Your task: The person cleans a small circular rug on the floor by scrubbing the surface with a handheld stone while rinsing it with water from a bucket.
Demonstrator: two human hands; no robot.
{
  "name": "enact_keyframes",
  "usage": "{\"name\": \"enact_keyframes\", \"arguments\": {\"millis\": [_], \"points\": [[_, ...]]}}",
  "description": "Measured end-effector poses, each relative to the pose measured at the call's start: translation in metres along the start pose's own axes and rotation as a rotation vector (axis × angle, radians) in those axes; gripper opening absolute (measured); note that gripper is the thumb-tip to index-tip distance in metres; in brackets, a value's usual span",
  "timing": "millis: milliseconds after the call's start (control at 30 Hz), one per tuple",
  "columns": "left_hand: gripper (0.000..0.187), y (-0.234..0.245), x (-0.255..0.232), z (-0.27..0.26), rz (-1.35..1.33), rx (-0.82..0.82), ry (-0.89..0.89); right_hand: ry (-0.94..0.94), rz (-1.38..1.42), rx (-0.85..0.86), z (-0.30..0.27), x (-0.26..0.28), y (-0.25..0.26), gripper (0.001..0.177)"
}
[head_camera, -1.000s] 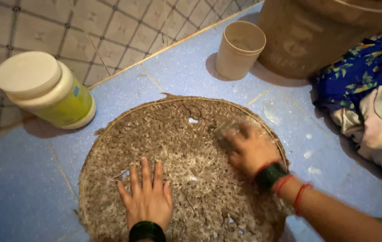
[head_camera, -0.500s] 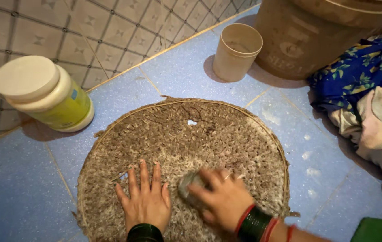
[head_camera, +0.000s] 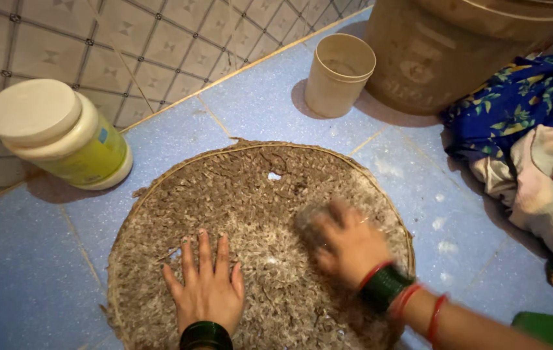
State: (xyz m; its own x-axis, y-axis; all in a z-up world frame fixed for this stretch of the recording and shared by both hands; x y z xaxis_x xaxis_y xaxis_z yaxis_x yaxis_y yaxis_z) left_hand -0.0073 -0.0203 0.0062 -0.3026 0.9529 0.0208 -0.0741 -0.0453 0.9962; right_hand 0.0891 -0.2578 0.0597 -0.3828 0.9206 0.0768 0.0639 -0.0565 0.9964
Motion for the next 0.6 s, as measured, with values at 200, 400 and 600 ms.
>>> {"name": "enact_keyframes", "arguments": {"millis": [200, 400, 600], "points": [[0.067, 0.000, -0.001, 0.005, 0.065, 0.201, 0.011, 0.274, 0.031, -0.028, -0.027, -0.002, -0.005, 0.071], [0.066, 0.002, -0.001, 0.000, 0.015, 0.028, -0.002, -0.337, -0.223, -0.080, 0.018, -0.105, 0.018, 0.070], [0.066, 0.002, -0.001, -0.002, 0.032, 0.067, -0.002, 0.041, -0.017, 0.058, -0.011, -0.010, -0.001, 0.081]]}}
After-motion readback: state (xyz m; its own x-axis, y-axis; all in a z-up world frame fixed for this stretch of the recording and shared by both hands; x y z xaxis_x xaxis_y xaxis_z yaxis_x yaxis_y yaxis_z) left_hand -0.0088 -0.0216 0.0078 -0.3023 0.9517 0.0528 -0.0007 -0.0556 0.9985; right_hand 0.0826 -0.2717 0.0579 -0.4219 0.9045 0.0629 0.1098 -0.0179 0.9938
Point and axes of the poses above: each hand's wrist, its own z-axis towards the middle knuckle, its own y-axis out of the back of the hand, x = y × z, the point moved 2 cm from there along z, towards the middle knuckle, and after that the axes turned 9 degrees about -x, right-handed, at the moved point
